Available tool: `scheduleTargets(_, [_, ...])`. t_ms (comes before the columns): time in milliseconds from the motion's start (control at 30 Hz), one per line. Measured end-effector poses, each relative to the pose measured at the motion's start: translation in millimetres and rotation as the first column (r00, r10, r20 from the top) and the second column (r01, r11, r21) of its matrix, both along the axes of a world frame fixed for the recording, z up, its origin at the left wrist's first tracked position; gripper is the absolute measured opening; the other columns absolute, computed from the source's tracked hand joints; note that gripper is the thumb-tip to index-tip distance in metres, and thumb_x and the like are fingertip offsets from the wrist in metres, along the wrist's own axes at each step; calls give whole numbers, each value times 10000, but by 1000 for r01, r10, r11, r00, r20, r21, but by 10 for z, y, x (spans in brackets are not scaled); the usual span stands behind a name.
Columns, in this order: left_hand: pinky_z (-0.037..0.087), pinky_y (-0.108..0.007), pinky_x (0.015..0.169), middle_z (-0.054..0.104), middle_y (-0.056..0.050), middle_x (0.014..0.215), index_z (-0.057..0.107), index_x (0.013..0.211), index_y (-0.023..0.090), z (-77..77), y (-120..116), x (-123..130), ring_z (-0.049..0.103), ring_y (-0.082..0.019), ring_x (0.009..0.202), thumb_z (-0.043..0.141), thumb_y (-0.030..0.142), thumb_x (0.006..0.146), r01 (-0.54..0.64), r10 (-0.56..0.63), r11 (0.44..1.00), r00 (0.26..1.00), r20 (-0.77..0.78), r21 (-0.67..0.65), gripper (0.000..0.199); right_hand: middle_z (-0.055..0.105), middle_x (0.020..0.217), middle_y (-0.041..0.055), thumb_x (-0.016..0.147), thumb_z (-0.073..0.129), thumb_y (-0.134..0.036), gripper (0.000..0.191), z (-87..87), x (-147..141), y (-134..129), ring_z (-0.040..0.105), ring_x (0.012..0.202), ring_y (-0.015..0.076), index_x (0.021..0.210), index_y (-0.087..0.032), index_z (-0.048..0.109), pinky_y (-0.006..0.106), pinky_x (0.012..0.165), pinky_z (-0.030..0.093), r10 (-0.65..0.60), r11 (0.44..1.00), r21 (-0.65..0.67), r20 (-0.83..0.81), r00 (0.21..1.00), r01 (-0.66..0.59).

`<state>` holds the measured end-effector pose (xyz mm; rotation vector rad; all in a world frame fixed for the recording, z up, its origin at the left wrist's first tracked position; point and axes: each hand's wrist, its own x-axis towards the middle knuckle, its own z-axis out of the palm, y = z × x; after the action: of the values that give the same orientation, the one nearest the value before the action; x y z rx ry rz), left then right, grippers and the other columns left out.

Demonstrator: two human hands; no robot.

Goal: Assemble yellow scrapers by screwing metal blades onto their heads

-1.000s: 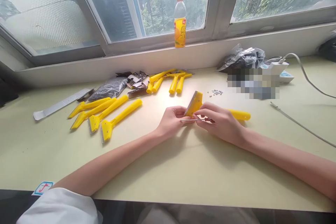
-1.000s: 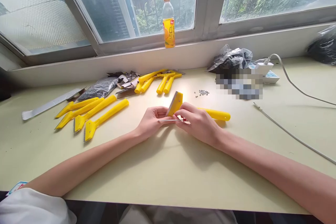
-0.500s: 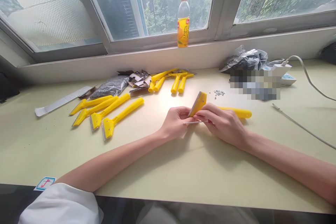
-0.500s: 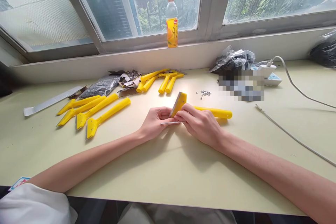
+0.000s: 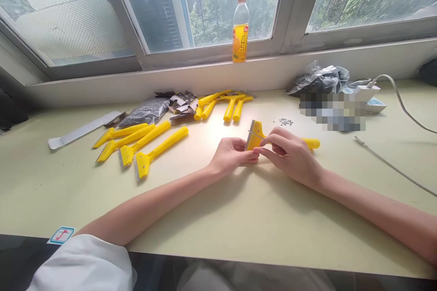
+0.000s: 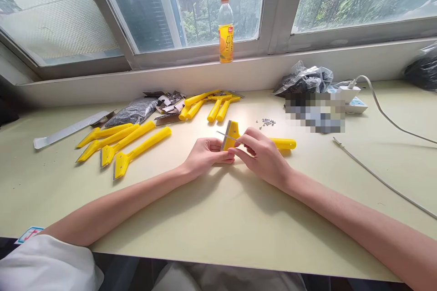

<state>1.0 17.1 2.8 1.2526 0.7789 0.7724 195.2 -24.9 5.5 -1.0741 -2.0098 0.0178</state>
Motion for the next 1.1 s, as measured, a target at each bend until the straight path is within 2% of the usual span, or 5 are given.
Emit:
scheduleTargets(233, [627, -322, 844, 765, -129, 916, 732, 877, 83, 52, 15, -443, 767, -229, 824, 931, 279, 625, -251, 243, 964, 966, -91, -90, 377, 600, 831, 37, 1024, 475, -282, 313, 57, 70, -52, 533, 649, 154, 1297, -256, 626, 297, 574, 435, 27, 995, -95, -109, 994, -37])
scheduleTargets(433, [639, -356, 828, 748, -103, 846, 623, 869, 106, 46, -32, -670, 761, -203, 756, 891, 235, 696, -455, 454, 890, 888, -70, -3, 344, 549, 616, -36, 1042, 420, -340, 376, -69, -64, -137, 486, 503, 145, 1384, -247, 548, 285, 518, 418, -19, 976, -214, 75, 997, 34])
scheduleTargets(533, [640, -382, 815, 738, -94, 833, 591, 845, 119, 19, -12, -598, 757, -206, 750, 884, 237, 702, -458, 459, 888, 886, -70, 36, 347, 602, 644, -24, 1052, 378, -316, 348, -76, -186, -196, 538, 522, 152, 1344, -227, 545, 283, 519, 433, 60, 966, -256, 84, 995, -37])
scheduleTargets(700, [622, -399, 855, 741, -75, 852, 581, 839, 140, 10, -47, -533, 752, -206, 793, 862, 220, 706, -428, 433, 900, 898, -70, 84, 322, 743, 856, 34, 1031, 447, -274, 267, -92, -225, -212, 663, 651, 156, 1190, -221, 655, 284, 602, 499, 94, 983, -164, 41, 995, -86])
scheduleTargets(1100, [599, -409, 867, 750, -69, 848, 582, 814, 164, -15, -66, -522, 750, -220, 820, 862, 254, 680, -401, 411, 908, 909, -74, 119, 324, 779, 970, 53, 1025, 457, -215, 297, -122, -246, -193, 707, 691, 175, 1262, -230, 636, 298, 589, 506, 126, 992, 4, 131, 983, -128])
